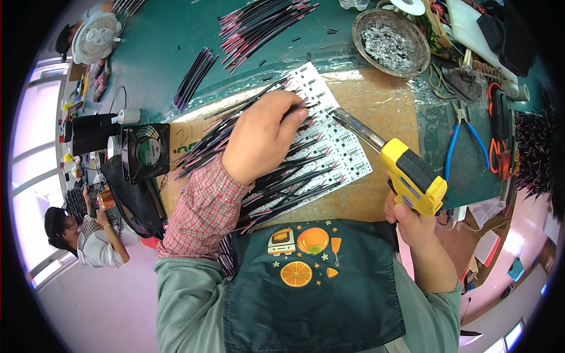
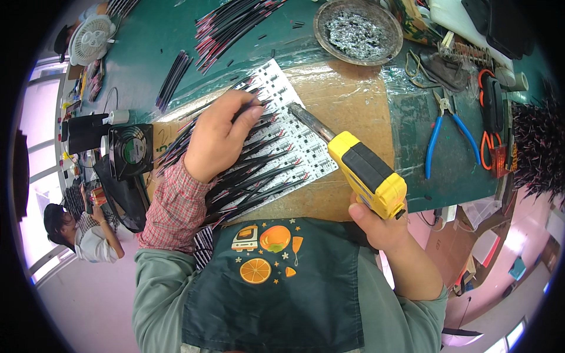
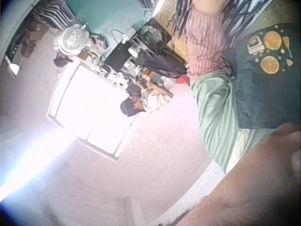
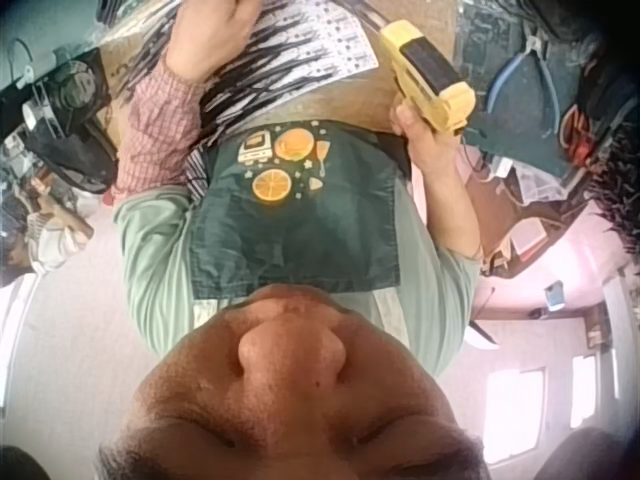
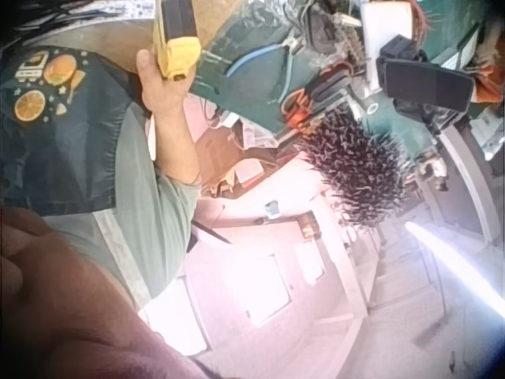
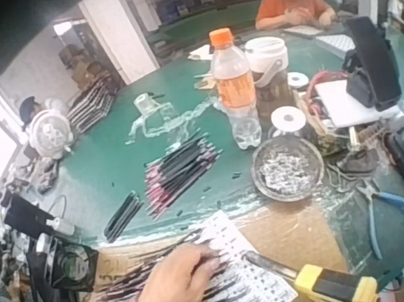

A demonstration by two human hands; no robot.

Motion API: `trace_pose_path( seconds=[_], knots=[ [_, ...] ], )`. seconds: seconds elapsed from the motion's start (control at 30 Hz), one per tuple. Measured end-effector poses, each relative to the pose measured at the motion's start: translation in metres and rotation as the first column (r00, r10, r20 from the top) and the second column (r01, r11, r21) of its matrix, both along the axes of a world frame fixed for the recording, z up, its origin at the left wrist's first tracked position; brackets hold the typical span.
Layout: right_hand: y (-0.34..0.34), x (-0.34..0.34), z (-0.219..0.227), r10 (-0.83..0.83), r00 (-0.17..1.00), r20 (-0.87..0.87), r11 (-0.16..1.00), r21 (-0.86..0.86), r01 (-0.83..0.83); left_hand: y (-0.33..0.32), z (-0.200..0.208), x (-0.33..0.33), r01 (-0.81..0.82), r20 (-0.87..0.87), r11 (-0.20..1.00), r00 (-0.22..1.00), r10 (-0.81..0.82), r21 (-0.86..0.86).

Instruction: The person arranges wire bundles on a workbench and solders the wire ends using a handheld soldering iron.

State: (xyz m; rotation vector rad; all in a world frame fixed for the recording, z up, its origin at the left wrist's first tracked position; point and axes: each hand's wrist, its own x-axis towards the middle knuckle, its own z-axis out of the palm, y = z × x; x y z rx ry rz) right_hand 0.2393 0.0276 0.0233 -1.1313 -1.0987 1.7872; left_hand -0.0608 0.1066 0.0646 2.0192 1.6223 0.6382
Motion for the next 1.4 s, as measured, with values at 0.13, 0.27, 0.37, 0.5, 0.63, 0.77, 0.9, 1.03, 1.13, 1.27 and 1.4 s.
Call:
trace_pose_path(
  seconds=[0.13, 0.27, 0.37, 0.5, 0.63, 0.77, 0.9, 1.03, 1.13, 1.27, 1.4],
  knots=[
    [-0.002, 0.006, -0.001, 0.016, 1.0, -0.009, 1.0, 0.0, -0.016, -0.003, 0.016, 0.006, 0.028, -0.016, 0.973, 1.0, -0.025, 0.228],
    [-0.007, 0.004, -0.005, -0.003, 1.0, 0.012, 1.0, 0.02, 0.003, -0.009, 0.01, 0.021, 0.005, 0.008, 0.996, 1.0, -0.006, 0.093],
    [-0.008, 0.009, -0.007, 0.004, 1.0, 0.03, 0.999, 0.042, -0.005, -0.011, -0.006, 0.023, 0.016, -0.023, 1.0, 1.0, -0.017, -0.017],
    [-0.005, 0.013, -0.005, 0.053, 0.998, -0.042, 0.999, -0.001, -0.054, -0.011, -0.019, 0.029, 0.05, -0.112, 0.999, 0.992, -0.051, -0.007],
    [-0.004, 0.011, -0.008, 0.053, 0.998, 0.017, 0.998, 0.023, -0.054, -0.011, -0.024, 0.03, 0.034, -0.146, 0.999, 0.989, -0.036, -0.019],
    [-0.005, 0.011, -0.011, 0.075, 0.997, 0.025, 0.997, 0.025, -0.075, -0.012, -0.025, 0.029, 0.033, -0.143, 0.999, 0.989, -0.033, -0.003],
    [-0.009, 0.009, -0.012, 0.05, 0.998, 0.047, 0.998, 0.026, -0.052, -0.011, -0.026, 0.027, 0.028, -0.121, 0.999, 0.992, -0.031, -0.022],
    [-0.009, 0.006, -0.011, 0.045, 0.998, 0.051, 0.999, 0.015, -0.046, -0.013, -0.026, 0.025, 0.027, -0.118, 0.999, 0.993, -0.029, -0.02],
    [-0.008, 0.004, -0.008, 0.055, 0.996, 0.067, 0.998, -0.008, -0.055, -0.014, -0.026, 0.023, 0.023, -0.121, 1.0, 0.992, -0.024, -0.011],
    [-0.009, 0.007, -0.009, 0.059, 0.998, 0.024, 0.998, -0.031, -0.059, -0.014, -0.024, 0.021, 0.024, -0.13, 0.999, 0.991, -0.028, -0.03],
    [-0.012, 0.007, -0.006, 0.021, 1.0, -0.023, 0.999, -0.034, -0.022, -0.014, -0.022, 0.024, 0.021, -0.136, 0.999, 0.99, -0.027, -0.042]
  ],
)
